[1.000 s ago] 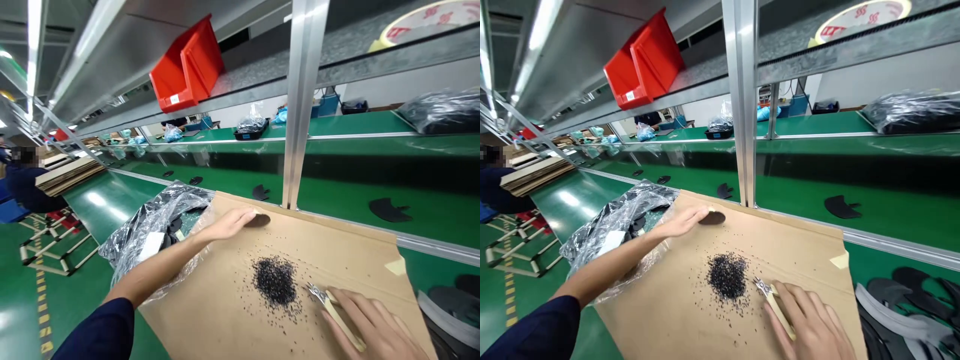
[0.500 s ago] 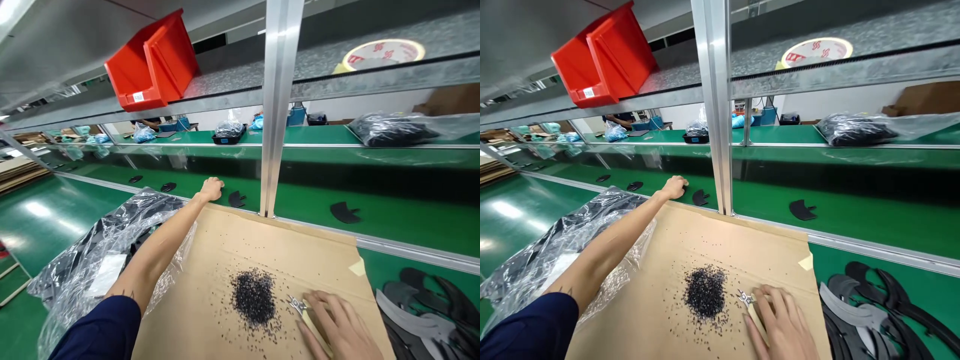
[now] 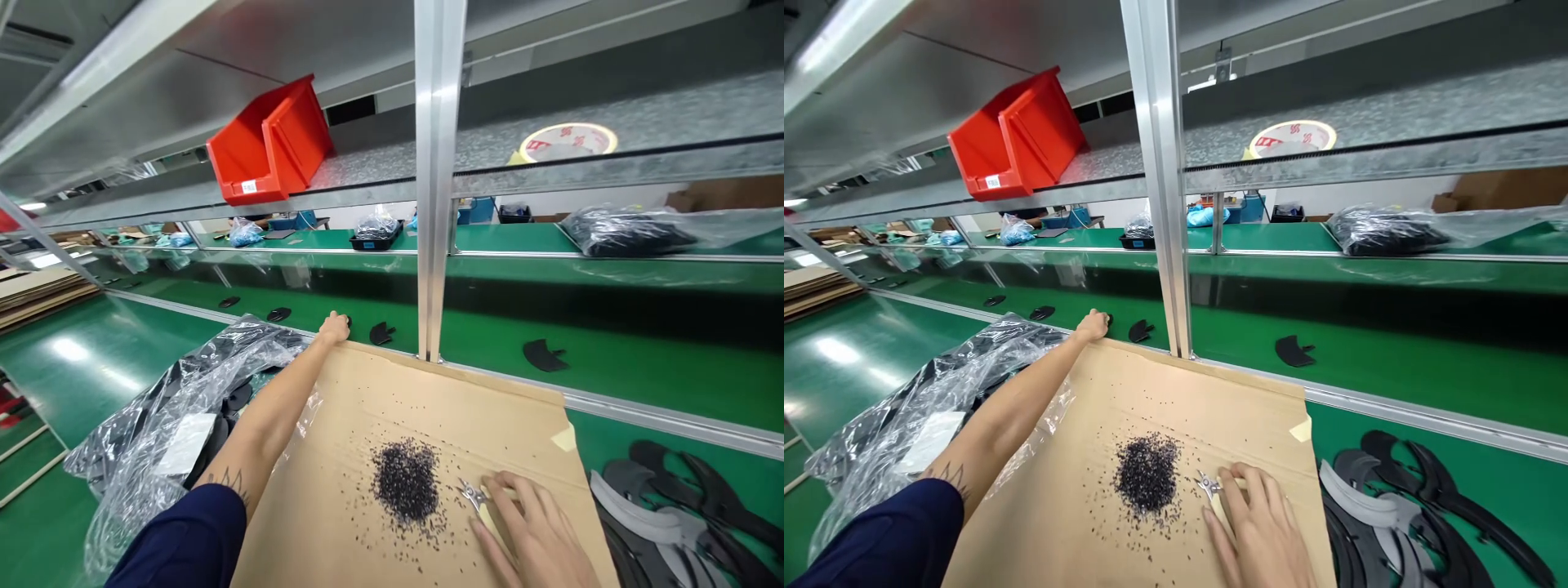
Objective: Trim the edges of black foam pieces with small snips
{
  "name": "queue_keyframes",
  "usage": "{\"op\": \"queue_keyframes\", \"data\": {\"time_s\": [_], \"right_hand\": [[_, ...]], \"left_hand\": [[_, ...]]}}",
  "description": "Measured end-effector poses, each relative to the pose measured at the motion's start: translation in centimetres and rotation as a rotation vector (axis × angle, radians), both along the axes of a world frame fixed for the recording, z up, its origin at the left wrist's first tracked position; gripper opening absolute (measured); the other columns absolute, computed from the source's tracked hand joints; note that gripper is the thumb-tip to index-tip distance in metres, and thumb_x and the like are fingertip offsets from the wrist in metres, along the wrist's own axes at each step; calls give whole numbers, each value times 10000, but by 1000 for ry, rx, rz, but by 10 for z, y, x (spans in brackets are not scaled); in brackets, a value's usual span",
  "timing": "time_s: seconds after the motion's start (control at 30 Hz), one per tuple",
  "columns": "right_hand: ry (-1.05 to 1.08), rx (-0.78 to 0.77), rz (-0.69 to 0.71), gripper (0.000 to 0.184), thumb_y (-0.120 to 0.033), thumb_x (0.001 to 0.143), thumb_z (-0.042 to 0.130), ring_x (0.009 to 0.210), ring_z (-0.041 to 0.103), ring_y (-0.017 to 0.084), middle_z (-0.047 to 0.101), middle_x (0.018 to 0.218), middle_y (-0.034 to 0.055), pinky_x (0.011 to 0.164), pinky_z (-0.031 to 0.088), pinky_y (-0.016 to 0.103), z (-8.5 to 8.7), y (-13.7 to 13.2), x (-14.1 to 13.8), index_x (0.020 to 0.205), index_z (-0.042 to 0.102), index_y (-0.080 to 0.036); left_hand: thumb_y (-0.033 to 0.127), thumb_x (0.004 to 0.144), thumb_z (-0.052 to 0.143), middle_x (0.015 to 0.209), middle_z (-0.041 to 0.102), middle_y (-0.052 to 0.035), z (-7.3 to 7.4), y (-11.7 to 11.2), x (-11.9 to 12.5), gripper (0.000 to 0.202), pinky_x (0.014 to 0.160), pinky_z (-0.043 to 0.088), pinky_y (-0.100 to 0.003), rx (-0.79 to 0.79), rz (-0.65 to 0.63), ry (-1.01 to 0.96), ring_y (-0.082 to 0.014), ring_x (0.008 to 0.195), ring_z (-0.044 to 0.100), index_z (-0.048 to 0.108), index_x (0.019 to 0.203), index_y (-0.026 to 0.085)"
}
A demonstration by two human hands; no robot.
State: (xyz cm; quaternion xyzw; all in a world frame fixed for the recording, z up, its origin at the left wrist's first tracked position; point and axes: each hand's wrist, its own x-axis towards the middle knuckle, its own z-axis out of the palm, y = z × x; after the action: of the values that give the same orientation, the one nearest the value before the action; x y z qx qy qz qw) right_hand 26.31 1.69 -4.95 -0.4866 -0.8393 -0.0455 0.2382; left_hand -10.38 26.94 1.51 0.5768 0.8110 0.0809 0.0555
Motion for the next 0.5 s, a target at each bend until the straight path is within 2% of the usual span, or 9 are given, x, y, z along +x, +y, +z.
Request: {"op": "queue_keyframes", "data": {"time_s": [0.1, 0.2, 0.33, 0.4, 0.5], "right_hand": [[6, -4, -1, 338, -409, 987, 468, 1018, 651, 308, 677, 1107, 142, 783, 566, 413, -2, -1, 1, 1182, 658, -208], [10, -22, 9, 365, -453, 989, 474, 1037, 653, 314, 673, 1125, 147, 798, 569, 418, -2, 0, 2, 1191, 653, -209], [10, 27, 10, 405, -514, 998, 462, 989, 673, 304, 676, 1093, 144, 761, 579, 408, 0, 4, 2, 1169, 653, -200], [18, 60, 24, 405, -517, 1007, 446, 962, 682, 294, 680, 1064, 135, 744, 582, 402, 3, 7, 0, 1148, 653, -199], [79, 121, 61, 402, -507, 1025, 409, 950, 686, 290, 684, 1027, 128, 748, 577, 402, 9, 9, -5, 1121, 650, -200]], "left_hand": [[341, 979, 624, 1310, 588, -116, 2, -1, 4, 344, 984, 542, -473, 12, -25, -80, -256, 1160, 609, 592, 1268, 157], [348, 980, 621, 1343, 570, -121, -3, -1, 27, 374, 1013, 522, -499, 72, -97, -195, -269, 1196, 591, 576, 1299, 158], [342, 967, 642, 1320, 582, -117, -10, -7, 60, 378, 1004, 526, -491, 152, -146, -392, -269, 1185, 598, 580, 1290, 155], [337, 967, 640, 1304, 590, -114, -4, -12, 68, 343, 1004, 523, -488, 225, -139, -490, -263, 1176, 599, 598, 1255, 153], [279, 976, 615, 1227, 634, -106, 13, -30, 71, 238, 1024, 500, -449, 343, -130, -629, -242, 1157, 610, 624, 1164, 133]]}}
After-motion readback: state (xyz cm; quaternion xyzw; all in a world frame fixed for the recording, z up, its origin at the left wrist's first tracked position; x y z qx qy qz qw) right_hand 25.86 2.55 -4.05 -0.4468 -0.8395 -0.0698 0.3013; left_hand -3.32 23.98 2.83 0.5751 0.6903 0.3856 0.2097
